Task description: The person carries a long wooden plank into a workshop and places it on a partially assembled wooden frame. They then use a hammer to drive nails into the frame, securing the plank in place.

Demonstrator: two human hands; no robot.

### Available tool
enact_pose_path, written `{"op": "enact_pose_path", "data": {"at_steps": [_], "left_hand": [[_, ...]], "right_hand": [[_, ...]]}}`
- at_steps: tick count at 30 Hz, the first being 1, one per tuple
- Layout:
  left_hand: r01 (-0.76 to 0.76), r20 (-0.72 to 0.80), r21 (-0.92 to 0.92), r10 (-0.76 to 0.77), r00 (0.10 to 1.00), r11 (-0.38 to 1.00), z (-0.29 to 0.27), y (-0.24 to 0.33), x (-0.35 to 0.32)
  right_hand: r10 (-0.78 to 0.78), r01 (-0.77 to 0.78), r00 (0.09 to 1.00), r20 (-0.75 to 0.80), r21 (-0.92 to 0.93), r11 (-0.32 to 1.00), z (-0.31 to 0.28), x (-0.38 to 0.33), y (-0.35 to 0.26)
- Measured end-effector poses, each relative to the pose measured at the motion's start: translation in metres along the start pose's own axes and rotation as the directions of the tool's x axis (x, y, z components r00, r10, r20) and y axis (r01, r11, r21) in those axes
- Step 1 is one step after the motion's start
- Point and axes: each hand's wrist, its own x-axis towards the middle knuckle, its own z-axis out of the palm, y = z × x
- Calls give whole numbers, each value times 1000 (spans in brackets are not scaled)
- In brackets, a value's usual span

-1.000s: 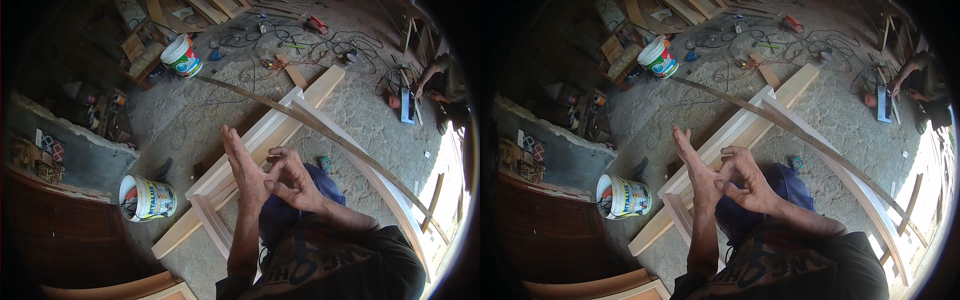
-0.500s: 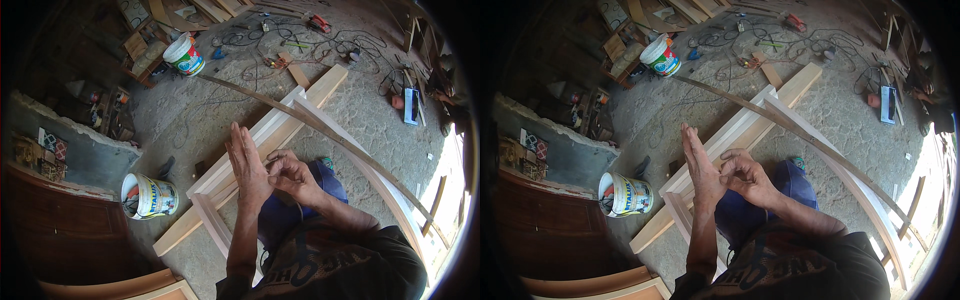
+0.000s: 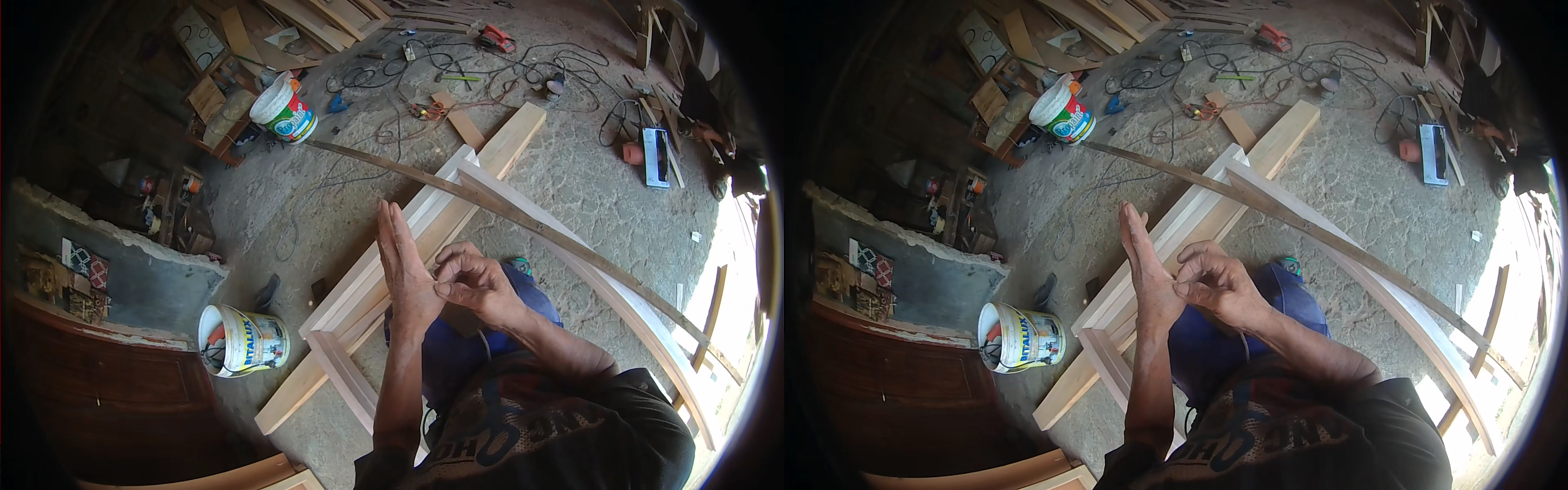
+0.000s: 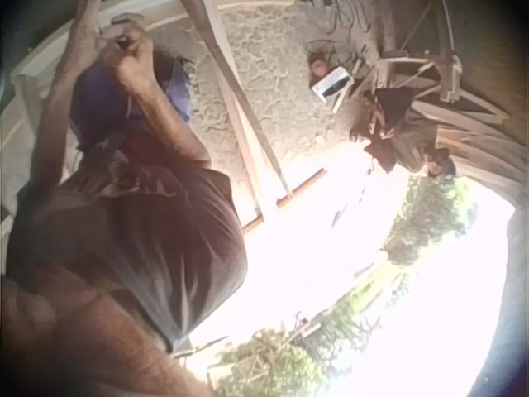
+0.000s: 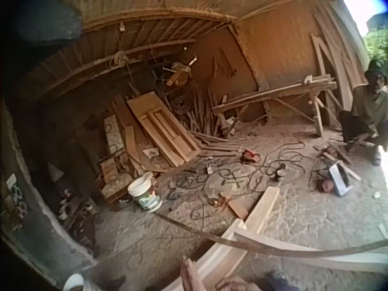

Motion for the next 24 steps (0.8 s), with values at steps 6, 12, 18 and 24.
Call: {"op": "enact_pose_path", "data": {"at_steps": [6,12,18,24], "left_hand": [[-5,24,15,5,1000,1000,14,3,3],[-6,44,19,5,999,1000,21,6,4],[-24,130,96,11,991,995,26,8,12],[-58,169,123,36,985,991,26,10,18]], "right_hand": [[35,-30,999,-37,134,990,-12,-4,-1],[12,-5,999,-41,151,989,-24,-5,5],[62,-60,998,-19,80,995,-33,-5,-2],[59,-58,998,-5,48,997,-36,-2,-7]]}}
